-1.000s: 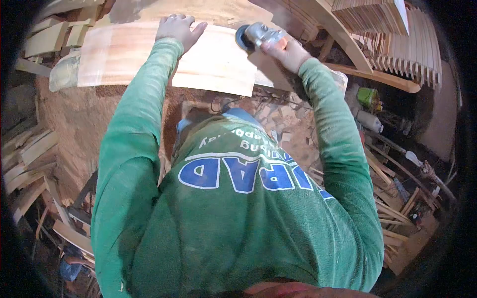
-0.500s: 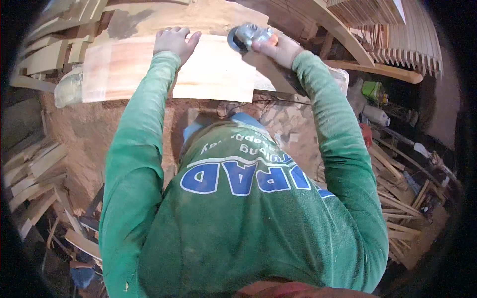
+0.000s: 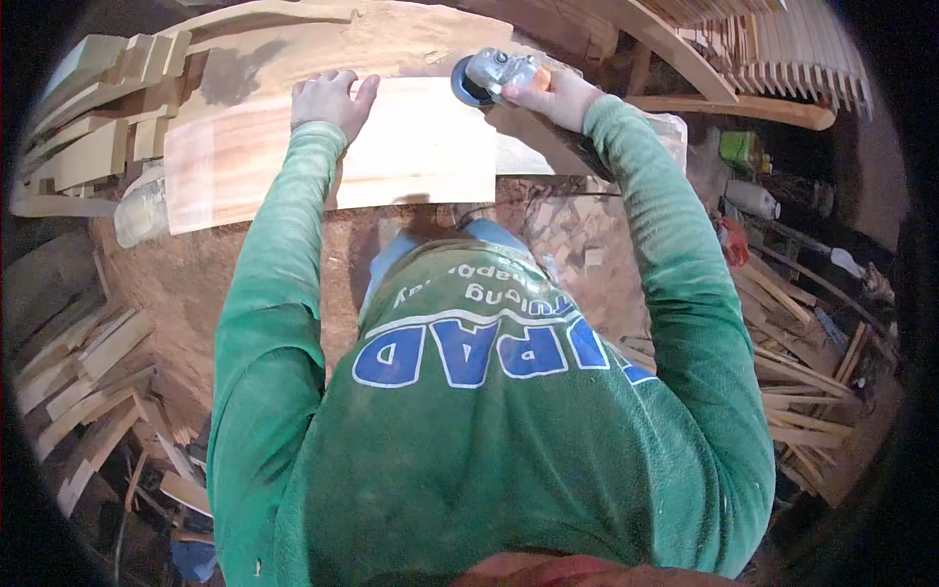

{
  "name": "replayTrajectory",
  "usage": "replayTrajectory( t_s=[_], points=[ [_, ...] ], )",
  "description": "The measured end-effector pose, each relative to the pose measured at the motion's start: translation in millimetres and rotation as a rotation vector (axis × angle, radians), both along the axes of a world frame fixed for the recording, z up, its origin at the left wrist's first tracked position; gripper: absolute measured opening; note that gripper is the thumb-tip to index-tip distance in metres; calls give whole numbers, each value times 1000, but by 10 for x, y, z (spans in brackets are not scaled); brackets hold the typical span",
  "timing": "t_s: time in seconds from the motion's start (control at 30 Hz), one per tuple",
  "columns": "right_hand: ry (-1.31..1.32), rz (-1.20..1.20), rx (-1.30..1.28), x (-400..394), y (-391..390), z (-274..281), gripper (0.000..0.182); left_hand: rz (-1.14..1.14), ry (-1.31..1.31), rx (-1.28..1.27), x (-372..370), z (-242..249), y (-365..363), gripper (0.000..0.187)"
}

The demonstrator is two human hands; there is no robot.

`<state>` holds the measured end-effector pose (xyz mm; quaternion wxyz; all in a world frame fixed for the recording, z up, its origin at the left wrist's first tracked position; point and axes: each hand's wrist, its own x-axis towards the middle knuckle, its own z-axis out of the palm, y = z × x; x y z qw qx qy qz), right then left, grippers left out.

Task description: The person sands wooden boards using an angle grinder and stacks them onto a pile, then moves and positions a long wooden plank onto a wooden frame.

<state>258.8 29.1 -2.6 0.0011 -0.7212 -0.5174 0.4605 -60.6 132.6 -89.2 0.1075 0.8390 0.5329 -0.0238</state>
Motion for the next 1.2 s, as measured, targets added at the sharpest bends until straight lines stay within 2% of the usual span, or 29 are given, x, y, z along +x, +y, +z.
replayTrajectory(
  t_s=[0.03, 0.1, 0.13, 0.17, 0.2, 0.23, 0.3, 0.37, 0.4, 0.5, 0.57, 0.6, 0.67, 0.7, 0.73, 0.8, 0.83, 0.87, 0.97, 1.0, 1.07, 1.13, 1.2],
  points=[
    [-22, -38, 1, -87, -8, 91, 67, 0, 11, -18, 11, 38, 5, 57],
    [241, 97, -81, -244, -191, 176, 63, -4, 27, -39, 31, 77, 12, 58],
    [303, 192, 51, -317, -365, 126, 58, -1, 36, -52, 30, 88, 3, 58],
    [264, 267, -58, -411, -497, 126, 59, -4, 37, -41, 31, 86, -3, 59],
    [219, 334, -36, -411, -649, -162, 63, -6, 39, -28, 36, 76, -6, 59],
    [185, 398, 0, -524, -688, 15, 70, -11, 41, -15, 31, 72, 1, 60],
    [99, 408, 66, -552, -659, -31, 75, -74, 41, -38, -10, 83, 60, 60],
    [154, 261, -58, -442, -429, -88, 76, -140, 48, -77, -79, 95, 169, 61],
    [194, 211, 34, -364, -306, -88, 80, -174, 53, -104, -144, 100, 250, 62],
    [-41, 86, 45, -70, 43, -20, 79, -166, 142, -308, -230, 227, 448, 73],
    [-32, -89, 71, 148, 55, 7, 76, -135, 223, -418, -257, 321, 538, 78],
    [-26, -177, 88, 287, 33, 38, 74, -132, 191, -431, -324, 213, 604, 83],
    [165, -357, 61, 598, -185, -157, 71, -149, 190, -301, -348, 239, 586, 82],
    [175, -421, 207, 716, -355, -242, 66, -151, 190, -241, -368, 280, 568, 82],
    [188, -487, 344, 804, -575, -277, 62, -121, 237, -343, -299, 526, 572, 78],
    [192, -500, 628, 941, -942, -172, 57, -187, 246, -301, -305, 945, 470, 75],
    [170, -539, 598, 1033, -1103, -70, 54, -223, 252, -274, -319, 1080, 388, 74],
    [148, -579, 570, 1122, -1249, 16, 51, -305, 217, -138, -376, 1159, 296, 72],
    [279, -766, 572, 1375, -1614, 54, 48, -376, 110, 60, -347, 1566, 34, 72],
    [248, -792, 569, 1472, -1708, 75, 46, -405, 21, 164, -341, 1609, -30, 66],
    [215, -839, 540, 1532, -1838, 161, 43, -414, -48, 218, -219, 1755, -171, 61],
    [214, -880, 486, 1530, -1884, 345, 41, -424, -83, 296, -72, 1785, -278, 59],
    [295, -901, 496, 1521, -1897, 411, 41, -433, -88, 396, 50, 1610, -353, 57]
  ],
)
